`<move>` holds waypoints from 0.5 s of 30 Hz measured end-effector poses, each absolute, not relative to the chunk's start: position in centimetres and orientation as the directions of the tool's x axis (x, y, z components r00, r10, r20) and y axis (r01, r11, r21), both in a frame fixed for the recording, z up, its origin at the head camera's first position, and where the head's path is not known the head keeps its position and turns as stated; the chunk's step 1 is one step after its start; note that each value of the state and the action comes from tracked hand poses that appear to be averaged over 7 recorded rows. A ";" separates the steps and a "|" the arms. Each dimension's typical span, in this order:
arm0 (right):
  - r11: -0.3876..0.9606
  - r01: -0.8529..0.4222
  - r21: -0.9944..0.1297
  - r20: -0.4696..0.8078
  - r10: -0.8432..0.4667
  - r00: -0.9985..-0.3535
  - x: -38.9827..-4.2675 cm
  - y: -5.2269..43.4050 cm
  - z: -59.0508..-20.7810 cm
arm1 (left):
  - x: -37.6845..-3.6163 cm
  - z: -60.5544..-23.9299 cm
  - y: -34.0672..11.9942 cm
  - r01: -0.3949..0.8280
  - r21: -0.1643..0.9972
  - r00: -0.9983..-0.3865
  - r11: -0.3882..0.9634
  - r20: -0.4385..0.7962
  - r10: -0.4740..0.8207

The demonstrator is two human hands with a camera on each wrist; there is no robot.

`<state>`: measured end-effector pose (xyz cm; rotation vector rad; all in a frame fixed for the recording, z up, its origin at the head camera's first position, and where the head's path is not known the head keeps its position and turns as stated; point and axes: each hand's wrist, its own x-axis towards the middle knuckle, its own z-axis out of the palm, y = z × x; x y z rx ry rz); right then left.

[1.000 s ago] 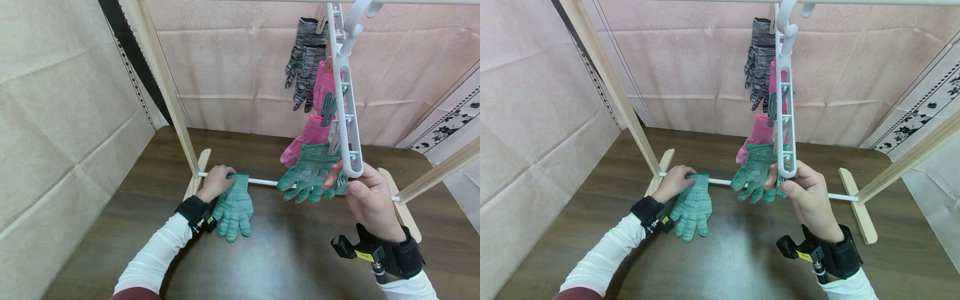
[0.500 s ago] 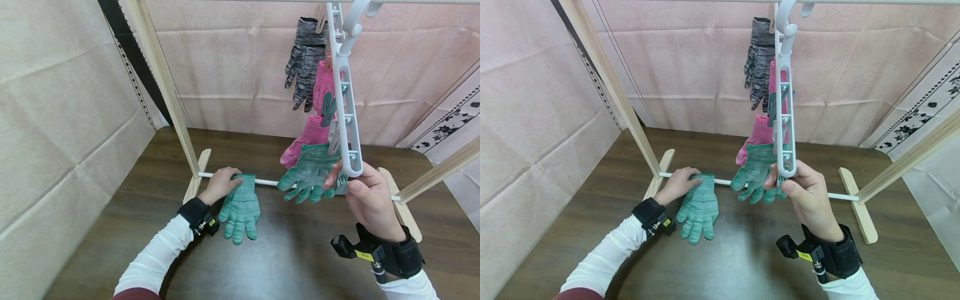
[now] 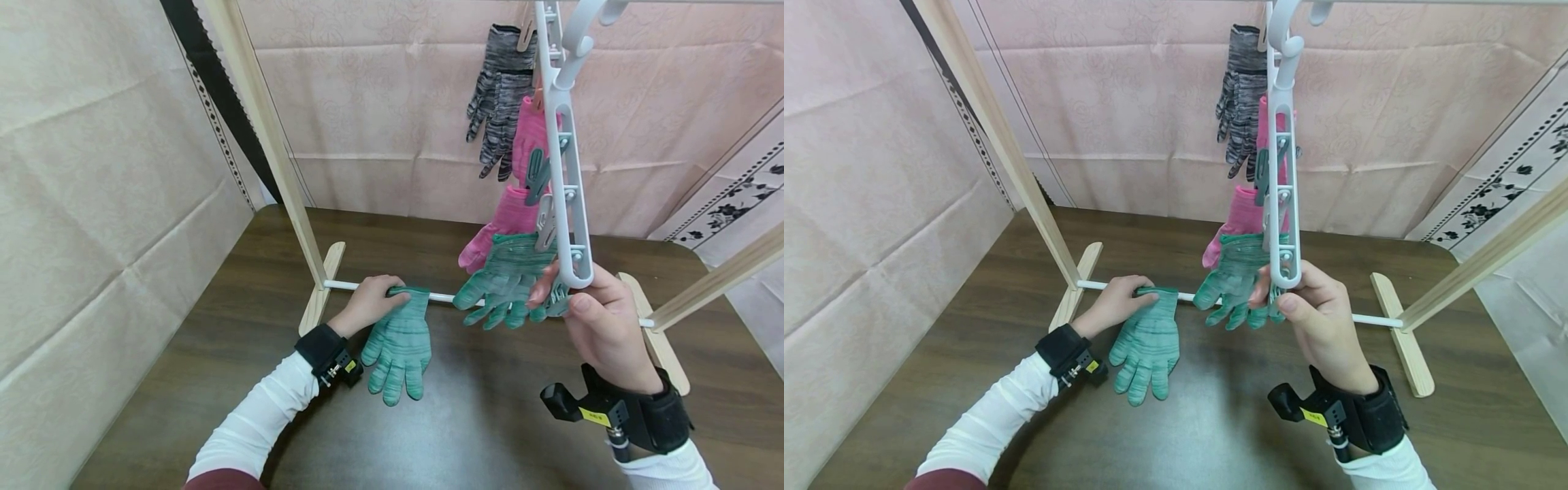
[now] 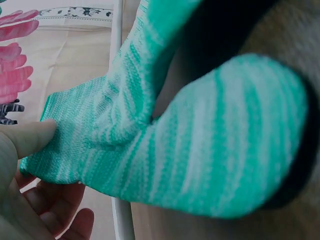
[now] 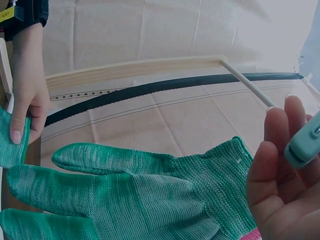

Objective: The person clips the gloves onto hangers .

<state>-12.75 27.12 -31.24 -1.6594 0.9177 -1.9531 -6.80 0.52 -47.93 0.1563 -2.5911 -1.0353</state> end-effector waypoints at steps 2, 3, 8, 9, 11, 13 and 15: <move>-0.697 -0.101 -0.710 0.701 -0.684 -0.202 -12.7 27.1 -31.3 | -6.9 -47.9 0.7 0.049 0.694 -0.935 0.718 0.284 -0.211; -0.697 -0.101 -0.710 0.701 -0.684 -0.203 -12.7 27.1 -31.3 | -6.9 -47.9 0.7 0.059 0.699 -0.936 0.712 0.288 -0.205; -0.700 -0.097 -0.707 0.702 -0.681 -0.207 -12.7 27.1 -31.3 | -6.8 -47.6 1.2 0.097 0.718 -0.935 0.690 0.303 -0.183; -0.699 -0.095 -0.709 0.701 -0.682 -0.207 -12.7 27.1 -31.3 | -6.8 -47.6 1.3 0.102 0.719 -0.935 0.688 0.305 -0.180; -0.699 -0.090 -0.710 0.700 -0.684 -0.205 -12.7 27.1 -31.4 | -6.7 -47.5 1.5 0.110 0.714 -0.933 0.691 0.313 -0.175; -0.697 -0.086 -0.712 0.697 -0.688 -0.203 -12.7 27.1 -31.4 | -6.6 -47.3 1.7 0.124 0.710 -0.930 0.693 0.327 -0.169; -0.696 -0.084 -0.713 0.696 -0.689 -0.202 -12.7 27.1 -31.4 | -6.5 -47.1 1.9 0.136 0.707 -0.927 0.694 0.337 -0.162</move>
